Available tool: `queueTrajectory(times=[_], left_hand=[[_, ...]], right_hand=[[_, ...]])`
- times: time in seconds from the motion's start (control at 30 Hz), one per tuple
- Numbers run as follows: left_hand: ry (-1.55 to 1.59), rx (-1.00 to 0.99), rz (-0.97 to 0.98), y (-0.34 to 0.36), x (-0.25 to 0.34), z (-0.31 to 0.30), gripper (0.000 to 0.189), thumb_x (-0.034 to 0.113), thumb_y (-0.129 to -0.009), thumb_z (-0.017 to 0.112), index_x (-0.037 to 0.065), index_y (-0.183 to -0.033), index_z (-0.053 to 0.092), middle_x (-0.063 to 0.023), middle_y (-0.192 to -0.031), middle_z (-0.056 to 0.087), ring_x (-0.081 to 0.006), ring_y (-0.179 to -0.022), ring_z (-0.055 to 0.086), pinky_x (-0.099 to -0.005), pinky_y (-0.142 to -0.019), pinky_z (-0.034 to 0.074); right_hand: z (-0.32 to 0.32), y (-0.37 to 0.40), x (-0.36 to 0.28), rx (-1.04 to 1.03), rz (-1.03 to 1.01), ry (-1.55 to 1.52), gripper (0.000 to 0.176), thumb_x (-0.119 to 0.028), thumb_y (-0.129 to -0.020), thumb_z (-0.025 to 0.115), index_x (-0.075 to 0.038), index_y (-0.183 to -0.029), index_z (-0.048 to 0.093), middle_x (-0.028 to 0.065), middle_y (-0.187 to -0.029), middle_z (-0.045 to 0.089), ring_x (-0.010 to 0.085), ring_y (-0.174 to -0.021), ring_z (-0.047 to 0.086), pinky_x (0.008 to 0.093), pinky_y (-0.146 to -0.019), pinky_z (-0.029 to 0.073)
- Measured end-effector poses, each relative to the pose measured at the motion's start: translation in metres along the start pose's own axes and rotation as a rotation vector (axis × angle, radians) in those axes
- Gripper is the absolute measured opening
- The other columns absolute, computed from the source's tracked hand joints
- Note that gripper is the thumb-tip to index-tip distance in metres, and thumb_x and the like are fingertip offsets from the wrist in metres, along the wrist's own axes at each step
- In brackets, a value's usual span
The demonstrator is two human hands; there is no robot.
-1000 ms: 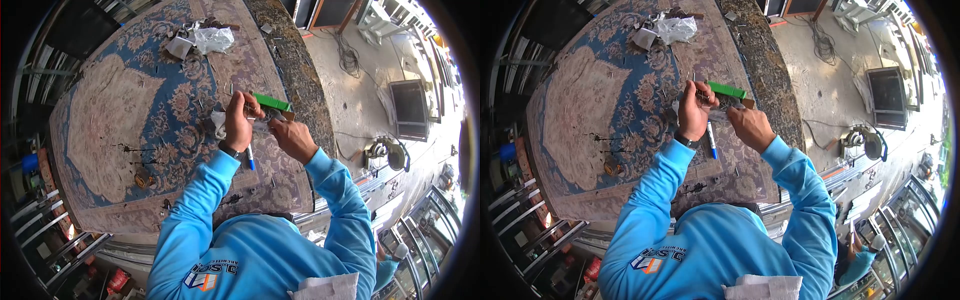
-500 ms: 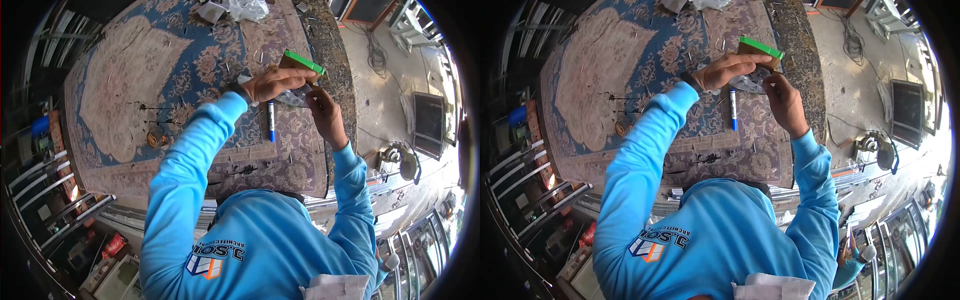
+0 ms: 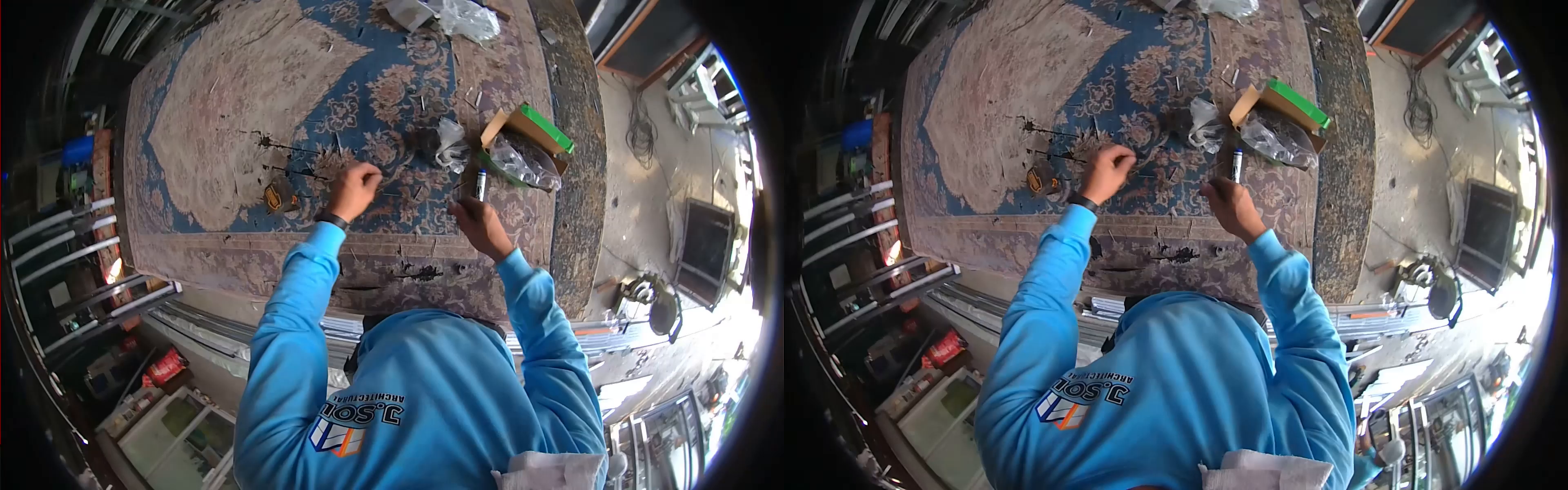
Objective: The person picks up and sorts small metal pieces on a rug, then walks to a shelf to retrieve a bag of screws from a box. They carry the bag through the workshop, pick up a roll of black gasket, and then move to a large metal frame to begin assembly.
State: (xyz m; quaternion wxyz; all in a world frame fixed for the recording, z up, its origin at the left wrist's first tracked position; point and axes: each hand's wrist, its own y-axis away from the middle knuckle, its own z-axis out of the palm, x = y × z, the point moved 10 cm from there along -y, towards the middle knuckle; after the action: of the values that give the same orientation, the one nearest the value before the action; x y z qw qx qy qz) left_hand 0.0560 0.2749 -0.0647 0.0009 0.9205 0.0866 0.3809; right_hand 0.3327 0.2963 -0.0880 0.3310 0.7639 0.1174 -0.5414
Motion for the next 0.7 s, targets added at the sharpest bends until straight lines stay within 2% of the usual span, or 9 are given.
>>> queueTrajectory(times=[0.07, 0.17, 0.23, 0.27, 0.37, 0.47, 0.5, 0.57, 0.7], left_hand=[[-0.058, 0.015, 0.01, 0.002, 0.004, 0.01, 0.013, 0.006, -0.086, 0.07, 0.005, -0.1, 0.07, -0.0131, -0.094, 0.068, -0.0351, -0.089, 0.066, -0.044, -0.075, 0.054], [0.0, 0.106, -0.05, 0.007, -0.027, 0.013, 0.028, 0.008, -0.084, 0.074, 0.008, -0.11, 0.066, -0.0127, -0.104, 0.063, -0.0338, -0.093, 0.064, -0.0452, -0.076, 0.054], [-0.113, 0.123, 0.121, 0.011, 0.0, 0.003, 0.027, 0.009, -0.087, 0.074, 0.007, -0.112, 0.067, -0.0111, -0.108, 0.063, -0.0303, -0.09, 0.065, -0.0435, -0.076, 0.055], [-0.115, 0.01, 0.081, 0.015, 0.0, 0.01, 0.029, 0.012, -0.086, 0.075, 0.008, -0.113, 0.067, -0.0111, -0.112, 0.061, -0.0304, -0.093, 0.065, -0.0441, -0.077, 0.055], [-0.081, 0.033, 0.144, 0.034, -0.004, 0.026, 0.026, 0.014, -0.087, 0.073, 0.008, -0.111, 0.066, -0.0122, -0.112, 0.063, -0.0335, -0.091, 0.065, -0.0448, -0.074, 0.054], [0.06, 0.2, 0.002, 0.033, -0.027, -0.01, 0.022, 0.01, -0.088, 0.069, 0.006, -0.11, 0.064, -0.0147, -0.112, 0.064, -0.0329, -0.09, 0.066, -0.0439, -0.073, 0.055], [0.04, 0.382, 0.042, 0.033, -0.034, -0.043, 0.02, 0.007, -0.089, 0.066, 0.006, -0.108, 0.063, -0.0165, -0.105, 0.064, -0.0331, -0.091, 0.065, -0.0438, -0.075, 0.054], [-0.27, 0.508, -0.092, 0.035, -0.061, -0.09, 0.021, 0.005, -0.087, 0.065, 0.006, -0.108, 0.061, -0.0154, -0.11, 0.059, -0.0346, -0.1, 0.06, -0.0453, -0.083, 0.051], [-0.389, 0.175, -0.119, 0.031, -0.113, -0.077, 0.014, 0.011, -0.09, 0.068, 0.007, -0.102, 0.063, -0.0136, -0.108, 0.057, -0.0362, -0.102, 0.057, -0.0477, -0.082, 0.051]], right_hand=[[0.019, -0.012, 0.001, -0.117, 0.21, -0.244, 0.04, -0.038, -0.105, 0.055, -0.001, -0.097, 0.066, -0.0014, -0.069, 0.052, 0.0098, -0.057, 0.047, 0.0283, -0.05, 0.035], [0.015, -0.008, 0.001, -0.116, 0.343, -0.574, 0.036, -0.038, -0.105, 0.055, -0.004, -0.1, 0.066, -0.0014, -0.07, 0.054, 0.0087, -0.058, 0.048, 0.0259, -0.051, 0.036], [0.005, 0.009, -0.001, -0.024, 0.416, -0.691, 0.036, -0.039, -0.104, 0.055, -0.006, -0.097, 0.065, 0.0, -0.072, 0.057, 0.0088, -0.056, 0.047, 0.0244, -0.048, 0.032], [-0.002, 0.018, -0.001, 0.03, 0.473, -0.715, 0.032, -0.037, -0.104, 0.055, -0.007, -0.099, 0.065, 0.0005, -0.076, 0.059, 0.0093, -0.058, 0.049, 0.0225, -0.048, 0.034], [-0.012, 0.042, 0.038, 0.056, 0.568, -0.812, 0.027, -0.037, -0.104, 0.055, -0.012, -0.098, 0.062, -0.0016, -0.076, 0.059, 0.0085, -0.058, 0.05, 0.0213, -0.048, 0.036], [-0.005, 0.062, 0.039, 0.047, 0.568, -0.923, 0.035, -0.045, -0.104, 0.053, -0.016, -0.084, 0.054, -0.0028, -0.069, 0.051, 0.0087, -0.054, 0.043, 0.0225, -0.047, 0.034], [-0.003, 0.065, 0.039, 0.012, 0.528, -0.978, 0.037, -0.046, -0.104, 0.053, -0.017, -0.081, 0.051, -0.0029, -0.068, 0.049, 0.0088, -0.053, 0.042, 0.023, -0.047, 0.033], [-0.004, 0.072, 0.043, 0.032, 0.51, -1.007, 0.039, -0.046, -0.103, 0.053, -0.017, -0.078, 0.049, -0.0028, -0.067, 0.047, 0.009, -0.053, 0.041, 0.0235, -0.047, 0.033], [-0.014, 0.074, 0.041, 0.126, 0.534, -0.797, 0.041, -0.047, -0.103, 0.053, -0.016, -0.077, 0.048, -0.002, -0.067, 0.047, 0.0092, -0.054, 0.041, 0.0242, -0.047, 0.032]])
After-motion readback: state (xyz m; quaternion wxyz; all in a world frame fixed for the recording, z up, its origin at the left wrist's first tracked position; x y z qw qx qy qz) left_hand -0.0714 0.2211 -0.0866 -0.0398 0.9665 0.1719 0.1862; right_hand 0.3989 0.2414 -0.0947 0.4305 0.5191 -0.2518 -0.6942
